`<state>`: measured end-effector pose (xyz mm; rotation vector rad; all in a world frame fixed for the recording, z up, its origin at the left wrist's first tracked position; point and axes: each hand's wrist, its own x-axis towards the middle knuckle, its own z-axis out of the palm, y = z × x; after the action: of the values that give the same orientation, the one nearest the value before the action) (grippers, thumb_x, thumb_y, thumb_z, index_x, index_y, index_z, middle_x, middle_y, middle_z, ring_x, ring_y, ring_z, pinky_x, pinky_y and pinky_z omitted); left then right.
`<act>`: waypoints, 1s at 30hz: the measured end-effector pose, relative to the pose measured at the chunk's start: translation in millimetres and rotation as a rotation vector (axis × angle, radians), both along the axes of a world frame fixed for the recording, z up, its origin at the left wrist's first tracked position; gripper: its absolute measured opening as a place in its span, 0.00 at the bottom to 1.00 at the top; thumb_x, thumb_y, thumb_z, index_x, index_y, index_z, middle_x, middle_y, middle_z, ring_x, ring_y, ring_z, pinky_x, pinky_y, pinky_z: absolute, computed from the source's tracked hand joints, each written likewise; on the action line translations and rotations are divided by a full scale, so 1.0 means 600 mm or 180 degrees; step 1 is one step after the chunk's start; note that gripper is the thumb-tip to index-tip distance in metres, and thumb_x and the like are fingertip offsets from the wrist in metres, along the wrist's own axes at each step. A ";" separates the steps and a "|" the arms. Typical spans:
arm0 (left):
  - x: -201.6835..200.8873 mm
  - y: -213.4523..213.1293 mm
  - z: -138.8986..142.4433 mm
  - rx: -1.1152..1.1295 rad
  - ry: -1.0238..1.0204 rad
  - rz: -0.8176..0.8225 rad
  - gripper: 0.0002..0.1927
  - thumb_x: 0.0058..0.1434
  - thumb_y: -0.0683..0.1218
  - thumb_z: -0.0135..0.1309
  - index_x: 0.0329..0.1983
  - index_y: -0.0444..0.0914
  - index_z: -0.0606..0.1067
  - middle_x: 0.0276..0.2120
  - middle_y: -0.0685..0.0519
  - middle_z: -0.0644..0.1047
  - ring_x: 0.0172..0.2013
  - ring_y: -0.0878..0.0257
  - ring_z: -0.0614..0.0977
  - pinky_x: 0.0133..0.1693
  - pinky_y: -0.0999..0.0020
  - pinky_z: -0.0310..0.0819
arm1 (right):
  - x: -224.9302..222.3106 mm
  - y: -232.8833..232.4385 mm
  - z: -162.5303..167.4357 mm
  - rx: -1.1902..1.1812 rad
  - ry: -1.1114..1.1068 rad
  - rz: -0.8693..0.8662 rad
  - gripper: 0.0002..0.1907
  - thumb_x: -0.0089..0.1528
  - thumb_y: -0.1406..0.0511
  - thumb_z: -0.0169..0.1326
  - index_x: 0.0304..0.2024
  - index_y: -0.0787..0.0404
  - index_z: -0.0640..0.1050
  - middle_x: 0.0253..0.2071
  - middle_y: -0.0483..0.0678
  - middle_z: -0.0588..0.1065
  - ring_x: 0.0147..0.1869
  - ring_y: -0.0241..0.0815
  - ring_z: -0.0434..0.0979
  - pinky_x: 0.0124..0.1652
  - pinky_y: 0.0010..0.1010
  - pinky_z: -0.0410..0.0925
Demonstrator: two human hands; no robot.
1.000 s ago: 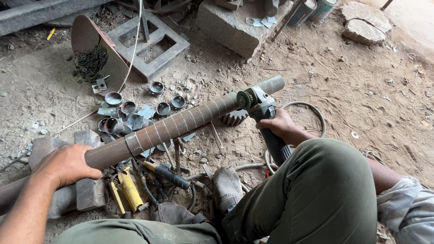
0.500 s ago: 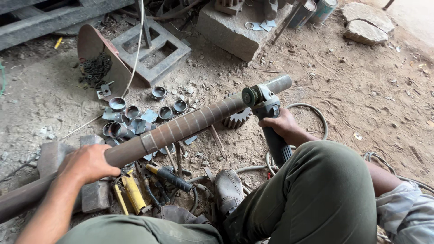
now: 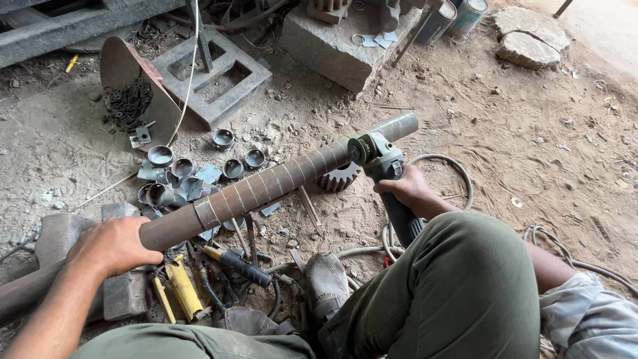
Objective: The person uses an angle grinder to smooth the surface of a long metal pipe that is propped on concrete blocks. The pipe is held steady with the left hand while the right hand operates the grinder along its length.
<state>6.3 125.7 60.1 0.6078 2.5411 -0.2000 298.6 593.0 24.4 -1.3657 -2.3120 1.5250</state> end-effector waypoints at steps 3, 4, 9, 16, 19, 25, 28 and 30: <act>0.000 -0.001 0.002 0.0028 0.0006 -0.0024 0.34 0.38 0.59 0.68 0.53 0.55 0.81 0.48 0.52 0.86 0.51 0.53 0.86 0.58 0.55 0.79 | -0.001 0.002 -0.005 -0.0070 -0.0002 0.0013 0.30 0.44 0.62 0.67 0.47 0.68 0.75 0.34 0.56 0.79 0.32 0.45 0.81 0.33 0.38 0.76; 0.000 -0.001 0.003 0.0027 0.0005 -0.0029 0.34 0.38 0.59 0.68 0.53 0.55 0.81 0.48 0.52 0.86 0.51 0.53 0.86 0.58 0.55 0.79 | -0.001 0.003 -0.007 -0.0057 -0.0029 0.0011 0.30 0.45 0.61 0.68 0.47 0.68 0.75 0.35 0.56 0.79 0.32 0.46 0.81 0.33 0.38 0.76; -0.001 -0.001 0.003 0.0045 -0.0008 -0.0056 0.36 0.37 0.59 0.69 0.55 0.55 0.80 0.48 0.51 0.85 0.51 0.52 0.86 0.58 0.54 0.79 | 0.000 0.008 -0.016 0.0129 -0.0045 0.0086 0.30 0.44 0.61 0.69 0.46 0.68 0.77 0.35 0.55 0.79 0.33 0.44 0.81 0.35 0.36 0.76; -0.002 -0.003 0.000 0.0029 0.0006 -0.0077 0.36 0.38 0.60 0.69 0.56 0.55 0.79 0.49 0.52 0.85 0.52 0.52 0.85 0.59 0.53 0.78 | 0.000 0.010 -0.017 0.0237 -0.0064 0.0160 0.26 0.44 0.61 0.68 0.41 0.68 0.79 0.32 0.54 0.80 0.32 0.44 0.81 0.35 0.36 0.76; -0.001 -0.002 0.001 0.0021 0.0007 -0.0064 0.36 0.38 0.59 0.69 0.56 0.55 0.80 0.49 0.51 0.85 0.52 0.52 0.85 0.59 0.53 0.78 | 0.000 0.011 -0.018 0.0196 0.0031 0.0181 0.24 0.44 0.61 0.67 0.39 0.68 0.79 0.31 0.54 0.80 0.31 0.44 0.81 0.34 0.35 0.75; 0.001 -0.001 0.004 -0.0058 0.0001 -0.0062 0.36 0.38 0.60 0.69 0.56 0.55 0.80 0.49 0.52 0.85 0.52 0.53 0.86 0.59 0.53 0.79 | 0.002 0.015 -0.021 0.0131 0.0039 0.0224 0.24 0.45 0.61 0.67 0.40 0.68 0.79 0.31 0.54 0.80 0.31 0.44 0.81 0.34 0.35 0.75; 0.002 -0.001 0.003 -0.0083 -0.0002 -0.0064 0.36 0.38 0.60 0.69 0.56 0.55 0.80 0.49 0.53 0.85 0.52 0.54 0.86 0.59 0.54 0.79 | 0.001 0.016 -0.021 0.0121 0.0009 0.0200 0.25 0.45 0.61 0.68 0.41 0.69 0.78 0.31 0.54 0.79 0.31 0.45 0.81 0.33 0.36 0.76; 0.002 -0.001 0.002 -0.0064 0.0008 -0.0076 0.36 0.38 0.60 0.69 0.56 0.55 0.79 0.49 0.53 0.85 0.52 0.54 0.86 0.58 0.53 0.79 | 0.002 0.016 -0.020 0.0120 -0.0017 0.0178 0.25 0.45 0.61 0.68 0.41 0.69 0.78 0.31 0.54 0.79 0.31 0.45 0.81 0.33 0.36 0.76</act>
<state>7.3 125.2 61.2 0.6309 2.5323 -0.2347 299.5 602.5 12.6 -1.3089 -2.3890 1.4860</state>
